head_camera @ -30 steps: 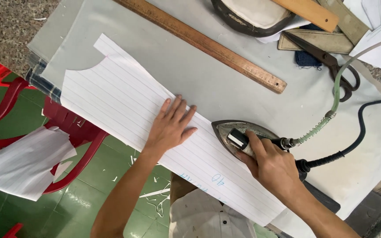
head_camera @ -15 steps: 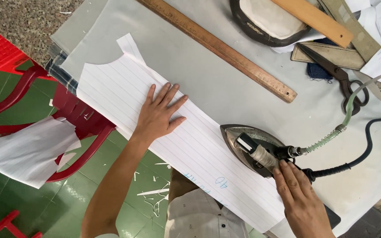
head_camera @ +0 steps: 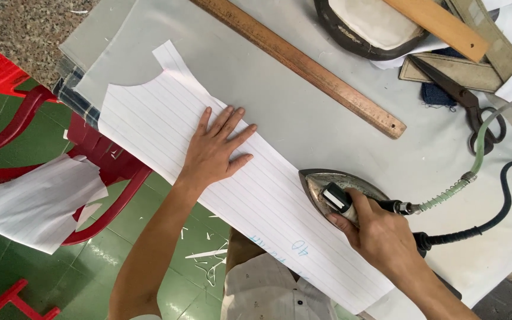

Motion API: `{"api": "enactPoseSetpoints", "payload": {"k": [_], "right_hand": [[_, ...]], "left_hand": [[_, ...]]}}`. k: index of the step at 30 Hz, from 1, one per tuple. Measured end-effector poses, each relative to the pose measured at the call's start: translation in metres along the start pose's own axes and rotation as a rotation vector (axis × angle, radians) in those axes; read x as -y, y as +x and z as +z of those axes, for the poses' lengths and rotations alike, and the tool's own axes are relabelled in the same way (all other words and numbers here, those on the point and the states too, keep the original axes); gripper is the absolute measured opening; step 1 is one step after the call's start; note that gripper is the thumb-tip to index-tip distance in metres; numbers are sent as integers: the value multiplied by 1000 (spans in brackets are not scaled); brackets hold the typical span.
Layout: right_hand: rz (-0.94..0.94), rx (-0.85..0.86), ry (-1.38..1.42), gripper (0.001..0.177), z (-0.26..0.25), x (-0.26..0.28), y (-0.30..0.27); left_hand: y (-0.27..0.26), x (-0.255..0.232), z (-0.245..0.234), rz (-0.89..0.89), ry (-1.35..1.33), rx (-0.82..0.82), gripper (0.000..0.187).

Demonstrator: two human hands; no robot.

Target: The person irons a long piece of white fabric with blue lines on a work table using a steam iron. They smooth the fabric with their hands, use a wooden ruler to align the edges, and repeatedly press the iron along the length of the material. The person also flips the fabric over to iron the other side.

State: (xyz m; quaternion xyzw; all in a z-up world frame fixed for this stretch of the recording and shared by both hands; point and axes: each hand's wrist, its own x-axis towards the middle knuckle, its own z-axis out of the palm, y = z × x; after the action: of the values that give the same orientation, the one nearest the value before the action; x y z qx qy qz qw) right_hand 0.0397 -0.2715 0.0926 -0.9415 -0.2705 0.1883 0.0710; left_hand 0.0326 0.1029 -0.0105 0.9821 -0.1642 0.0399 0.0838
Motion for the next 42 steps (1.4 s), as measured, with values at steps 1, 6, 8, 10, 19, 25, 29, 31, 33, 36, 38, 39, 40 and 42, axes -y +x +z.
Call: {"api": "enactPoseSetpoints", "payload": {"k": [1, 6, 8, 10, 19, 25, 29, 31, 33, 36, 38, 39, 40, 42], "right_hand": [[0, 3, 0, 61, 2, -1, -1], [-5, -63, -85, 63, 7, 0, -1], [-9, -71, -94, 64, 9, 1, 2], [-15, -76, -101, 64, 10, 5, 7], [32, 1, -87, 64, -4, 44, 58], [29, 0, -211, 52, -14, 67, 81], [41, 18, -195, 53, -15, 66, 81], [46, 47, -172, 53, -16, 65, 82], [62, 77, -144, 56, -15, 64, 83], [-4, 1, -90, 63, -4, 55, 81], [4, 26, -88, 63, -7, 57, 81], [16, 47, -88, 63, -9, 58, 81], [14, 46, -88, 63, -8, 57, 82], [37, 66, -77, 65, -7, 57, 82]], "left_hand": [[0, 0, 1, -2, -2, 2, 55], [0, 2, 4, -20, -15, 18, 56], [0, 2, 5, -22, -19, 26, 57], [-1, 2, 5, -28, -24, 38, 57], [-3, 4, 13, -41, -66, 14, 56], [-9, 14, 32, -67, -100, -99, 64], [-11, 45, 29, -52, -67, -110, 65], [-11, 63, 23, -60, -52, -115, 65], [-11, 79, 16, -81, -28, -95, 64], [-4, 84, -17, -61, 61, -36, 57], [-6, 85, -13, -64, 44, -42, 57], [-6, 86, -12, -63, 25, -51, 57], [-5, 86, -12, -64, 27, -52, 57], [-6, 86, -12, -64, 42, -76, 56]]}}
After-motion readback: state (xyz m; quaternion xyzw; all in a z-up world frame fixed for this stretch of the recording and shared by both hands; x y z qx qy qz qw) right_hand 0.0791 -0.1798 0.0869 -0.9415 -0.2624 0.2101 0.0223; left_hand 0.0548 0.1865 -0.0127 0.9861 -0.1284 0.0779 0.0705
